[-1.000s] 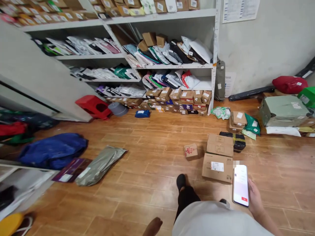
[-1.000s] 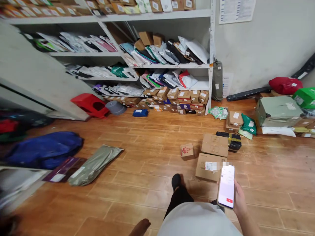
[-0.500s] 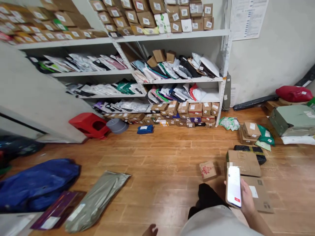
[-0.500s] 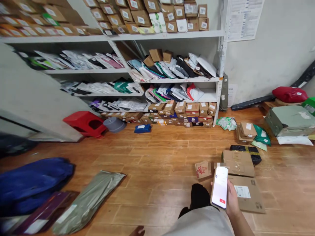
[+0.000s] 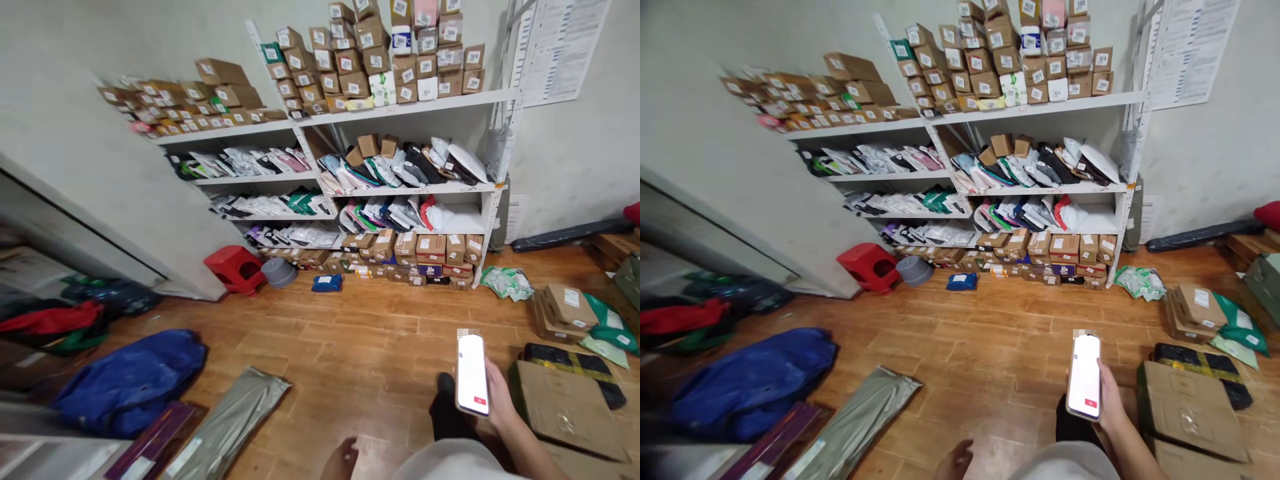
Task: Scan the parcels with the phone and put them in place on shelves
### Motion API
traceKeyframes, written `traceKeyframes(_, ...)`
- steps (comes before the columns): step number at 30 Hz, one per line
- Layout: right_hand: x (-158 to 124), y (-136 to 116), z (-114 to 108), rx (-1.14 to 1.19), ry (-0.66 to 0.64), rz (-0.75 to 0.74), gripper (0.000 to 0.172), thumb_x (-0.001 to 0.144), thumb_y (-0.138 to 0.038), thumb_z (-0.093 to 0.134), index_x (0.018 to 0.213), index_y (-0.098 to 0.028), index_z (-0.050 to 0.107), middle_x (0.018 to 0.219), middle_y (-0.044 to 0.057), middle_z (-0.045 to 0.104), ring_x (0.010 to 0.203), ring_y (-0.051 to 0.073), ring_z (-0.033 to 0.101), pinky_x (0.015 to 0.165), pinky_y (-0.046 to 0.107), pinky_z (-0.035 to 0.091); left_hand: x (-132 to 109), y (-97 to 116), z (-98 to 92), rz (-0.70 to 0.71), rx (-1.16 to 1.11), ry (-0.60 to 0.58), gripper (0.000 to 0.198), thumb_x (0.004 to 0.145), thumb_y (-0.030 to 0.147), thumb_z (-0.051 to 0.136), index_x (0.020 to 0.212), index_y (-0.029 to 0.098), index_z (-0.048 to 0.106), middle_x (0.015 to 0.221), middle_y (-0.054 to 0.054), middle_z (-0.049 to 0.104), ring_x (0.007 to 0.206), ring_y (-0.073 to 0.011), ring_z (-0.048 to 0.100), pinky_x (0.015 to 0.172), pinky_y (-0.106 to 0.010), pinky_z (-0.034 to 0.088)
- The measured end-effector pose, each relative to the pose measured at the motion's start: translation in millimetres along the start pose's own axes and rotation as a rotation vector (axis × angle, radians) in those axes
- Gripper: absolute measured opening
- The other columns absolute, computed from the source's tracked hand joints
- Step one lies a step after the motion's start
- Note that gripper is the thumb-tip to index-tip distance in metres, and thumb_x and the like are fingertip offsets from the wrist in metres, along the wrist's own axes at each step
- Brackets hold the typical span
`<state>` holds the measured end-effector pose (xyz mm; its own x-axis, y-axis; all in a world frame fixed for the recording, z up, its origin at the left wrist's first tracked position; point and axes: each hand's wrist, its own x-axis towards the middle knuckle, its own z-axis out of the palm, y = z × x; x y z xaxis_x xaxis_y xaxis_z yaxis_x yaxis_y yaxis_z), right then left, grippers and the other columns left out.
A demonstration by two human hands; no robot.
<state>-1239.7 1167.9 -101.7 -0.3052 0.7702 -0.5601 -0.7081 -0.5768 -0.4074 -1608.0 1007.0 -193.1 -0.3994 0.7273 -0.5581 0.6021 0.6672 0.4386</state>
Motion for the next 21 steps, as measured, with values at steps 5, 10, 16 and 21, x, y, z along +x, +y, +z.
traceKeyframes(5, 80, -17, 81, -0.055, -0.006, -0.154, 0.048, 0.060, -0.058, 0.090, 0.086, -0.019, 0.077, 0.079, 0.005, 0.082, 0.065, 0.025, 0.074, 0.062, 0.033, 0.058, 64, 180, -54.6, 0.328, -0.293, -0.136, 0.071, 0.080, 0.078, 0.042, 0.104, 0.020, 0.075, 0.121, -0.015, 0.075, 0.121, -0.0328, 0.066, 0.109, -0.041, 0.048)
traceKeyframes(10, 162, -51, 143, -0.187, -0.080, -0.195, 0.059, 0.062, -0.075, 0.081, 0.084, -0.020, 0.074, 0.069, 0.003, 0.078, 0.055, 0.024, 0.067, 0.055, 0.034, 0.053, 112, 331, -85.9, 0.410, -0.400, -0.641, 0.102, 0.076, 0.097, 0.029, 0.119, 0.015, 0.072, 0.117, -0.019, 0.075, 0.105, -0.0344, 0.071, 0.083, -0.045, 0.059)
traceKeyframes(16, 241, -88, 208, -0.237, 0.007, -0.467, 0.051, 0.067, -0.068, 0.081, 0.091, -0.024, 0.069, 0.077, -0.003, 0.075, 0.069, 0.022, 0.066, 0.067, 0.031, 0.053, 182, 401, -124.9, 0.441, -0.909, -0.866, 0.099, 0.078, 0.093, 0.044, 0.151, 0.026, 0.048, 0.148, -0.018, 0.059, 0.123, -0.0388, 0.064, 0.077, -0.045, 0.062)
traceKeyframes(21, 295, -103, 276, -0.357, -0.043, -0.523, 0.039, 0.070, -0.042, 0.079, 0.103, -0.025, 0.068, 0.089, -0.002, 0.078, 0.080, 0.025, 0.068, 0.071, 0.032, 0.052, 247, 421, -174.9, 0.481, -1.076, -0.913, 0.090, 0.083, 0.085, 0.049, 0.158, 0.038, 0.034, 0.160, -0.013, 0.047, 0.129, -0.0422, 0.059, 0.072, -0.048, 0.065)
